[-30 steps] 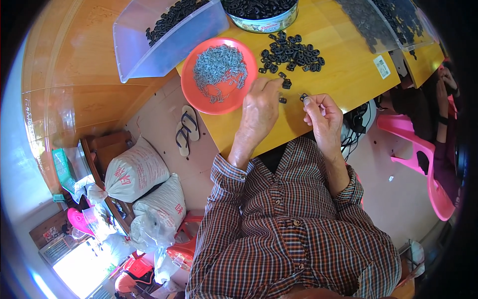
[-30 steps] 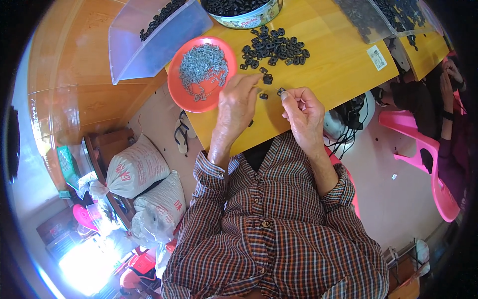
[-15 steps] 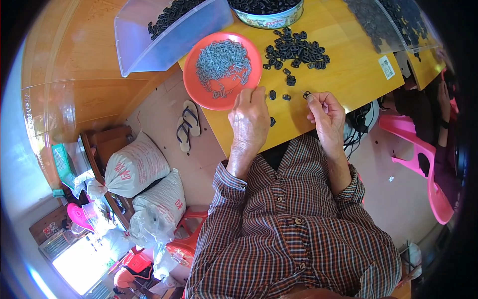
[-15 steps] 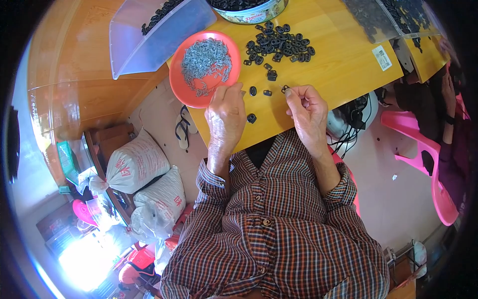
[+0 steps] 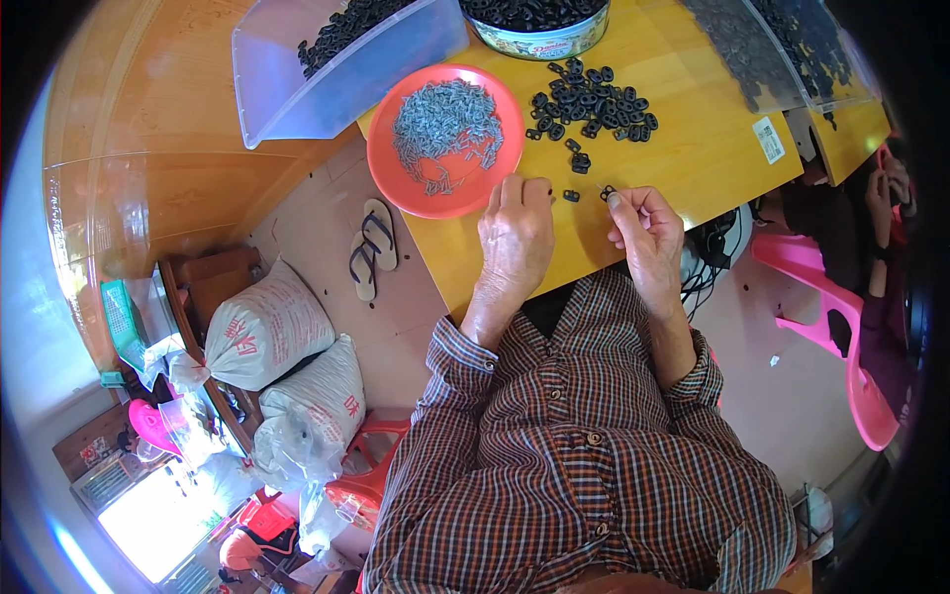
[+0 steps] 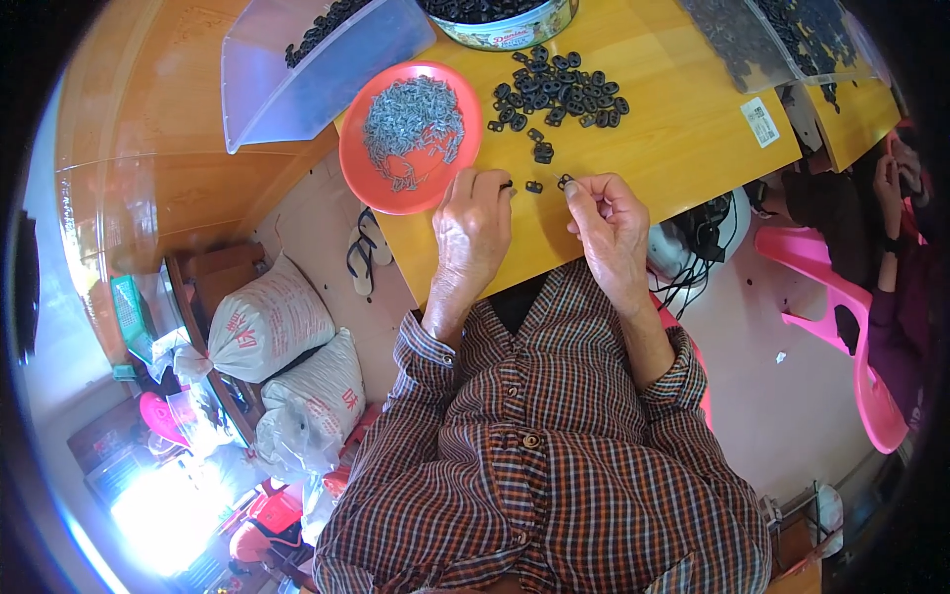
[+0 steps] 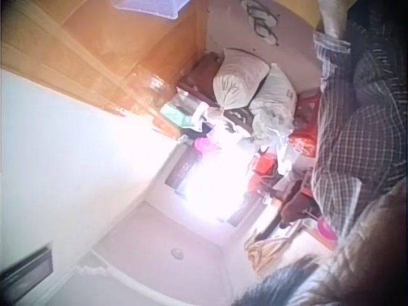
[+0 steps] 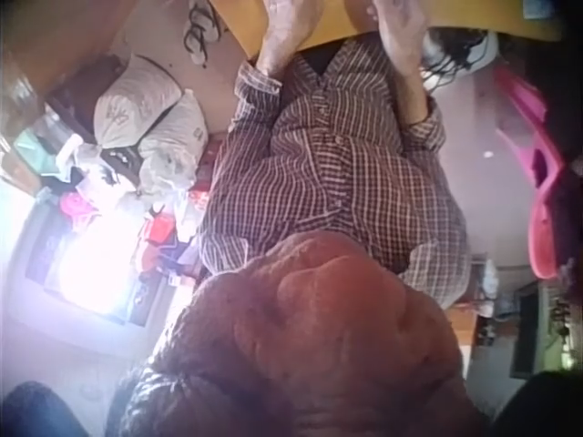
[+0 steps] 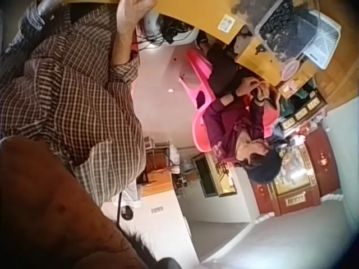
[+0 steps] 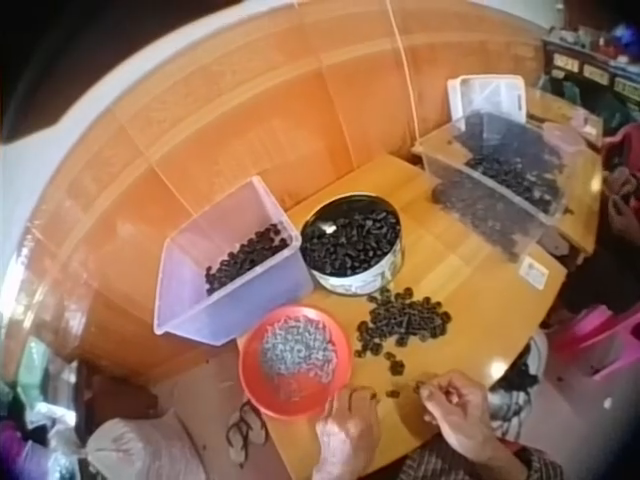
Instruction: Assembling small hardware components by placing silver rings onto black plastic bases.
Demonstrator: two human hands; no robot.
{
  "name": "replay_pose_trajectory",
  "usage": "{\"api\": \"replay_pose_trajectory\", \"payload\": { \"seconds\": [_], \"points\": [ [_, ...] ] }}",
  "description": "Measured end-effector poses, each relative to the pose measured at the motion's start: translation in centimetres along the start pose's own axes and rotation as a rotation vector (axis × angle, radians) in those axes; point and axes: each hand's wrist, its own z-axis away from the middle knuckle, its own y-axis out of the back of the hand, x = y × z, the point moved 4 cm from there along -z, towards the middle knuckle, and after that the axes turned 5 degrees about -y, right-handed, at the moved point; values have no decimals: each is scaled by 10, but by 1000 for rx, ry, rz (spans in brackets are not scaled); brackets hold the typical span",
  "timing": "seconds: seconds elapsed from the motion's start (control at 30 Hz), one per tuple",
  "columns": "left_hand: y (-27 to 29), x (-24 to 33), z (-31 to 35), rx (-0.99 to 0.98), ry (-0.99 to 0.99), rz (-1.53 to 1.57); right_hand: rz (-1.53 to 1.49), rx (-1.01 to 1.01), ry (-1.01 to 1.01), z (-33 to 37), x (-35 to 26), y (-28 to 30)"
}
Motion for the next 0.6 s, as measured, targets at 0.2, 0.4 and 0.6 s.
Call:
{"api": "replay_pose_trajectory", "payload": {
  "seconds": [0.2,0.4,0.6],
  "points": [
    [-2,-10,7,106,445,1372,-56,-39,35,5,-10,-4],
    [1,-8,8,145,419,1967,-72,-89,68,14,-22,-14],
    [9,-9,7,162,337,2141,-45,-132,100,21,-39,-29]
  ]
}}
